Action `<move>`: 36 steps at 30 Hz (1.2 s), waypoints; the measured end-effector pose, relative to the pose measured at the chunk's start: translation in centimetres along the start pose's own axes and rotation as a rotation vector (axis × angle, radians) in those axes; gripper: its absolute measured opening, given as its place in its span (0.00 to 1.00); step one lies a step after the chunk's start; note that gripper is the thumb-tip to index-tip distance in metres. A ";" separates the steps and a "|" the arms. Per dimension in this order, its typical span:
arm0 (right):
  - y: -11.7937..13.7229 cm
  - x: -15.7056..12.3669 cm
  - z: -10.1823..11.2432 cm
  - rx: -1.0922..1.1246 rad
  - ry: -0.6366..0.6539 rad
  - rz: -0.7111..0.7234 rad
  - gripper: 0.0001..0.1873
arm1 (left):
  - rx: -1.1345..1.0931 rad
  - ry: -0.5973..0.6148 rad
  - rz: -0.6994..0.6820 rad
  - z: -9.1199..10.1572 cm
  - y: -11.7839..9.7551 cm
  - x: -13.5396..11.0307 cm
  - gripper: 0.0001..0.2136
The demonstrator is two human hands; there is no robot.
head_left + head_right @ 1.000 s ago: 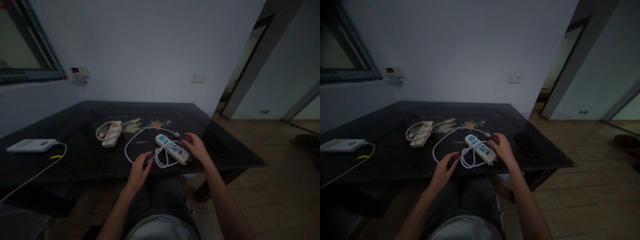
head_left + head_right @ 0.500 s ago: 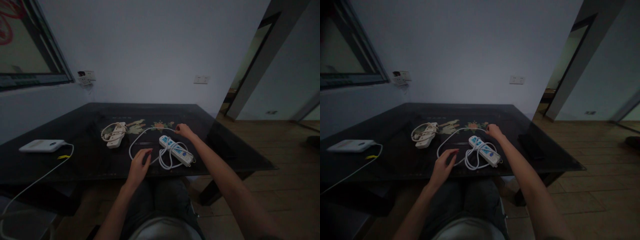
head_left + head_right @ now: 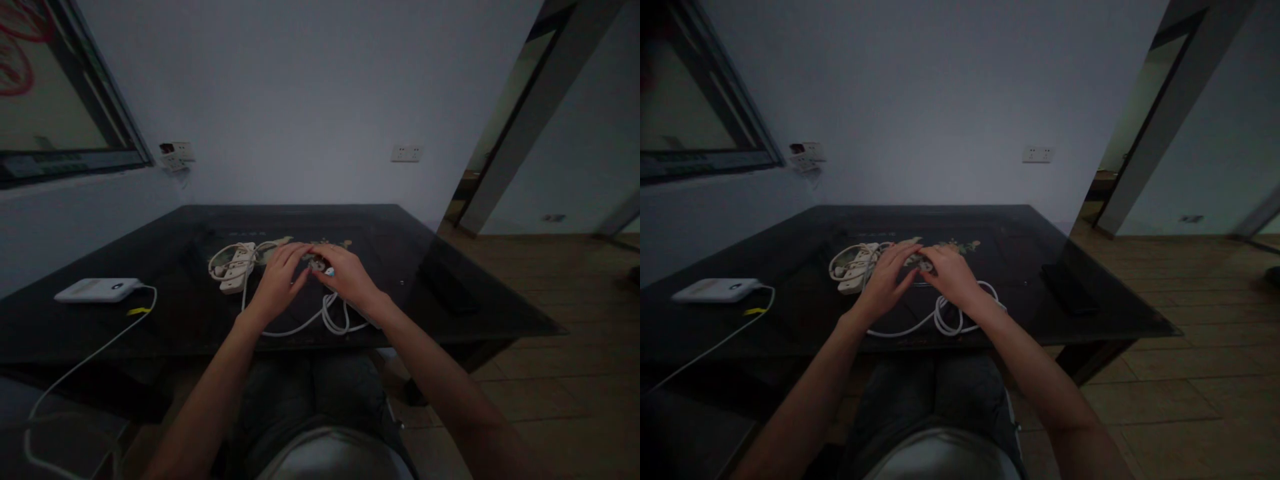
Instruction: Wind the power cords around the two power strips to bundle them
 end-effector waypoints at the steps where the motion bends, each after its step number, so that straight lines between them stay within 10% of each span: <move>1: 0.6 -0.5 0.0 0.035 0.000 0.016 0.19 | 0.004 0.040 -0.019 0.0 0.0 -0.2 0.17; 18: -1.6 -5.6 -1.7 0.396 0.009 -0.165 0.10 | -0.047 0.322 -0.058 -4.0 3.8 -4.8 0.10; 22: -3.0 -8.5 -0.4 0.305 -0.126 -0.323 0.07 | 0.012 0.429 -0.027 -5.7 4.2 -5.2 0.11; 36: -2.8 -10.2 -5.8 -0.170 0.115 -0.399 0.17 | -0.086 0.510 0.008 -8.6 1.5 -3.9 0.07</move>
Point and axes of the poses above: each hand's wrist, its own x-axis towards the middle knuckle, its own z-axis out of the back of the hand, y = z × x, the point moved 5 cm from there along x, towards the middle knuckle, and after that the axes turned 5 degrees about y, right-handed, at the moved point
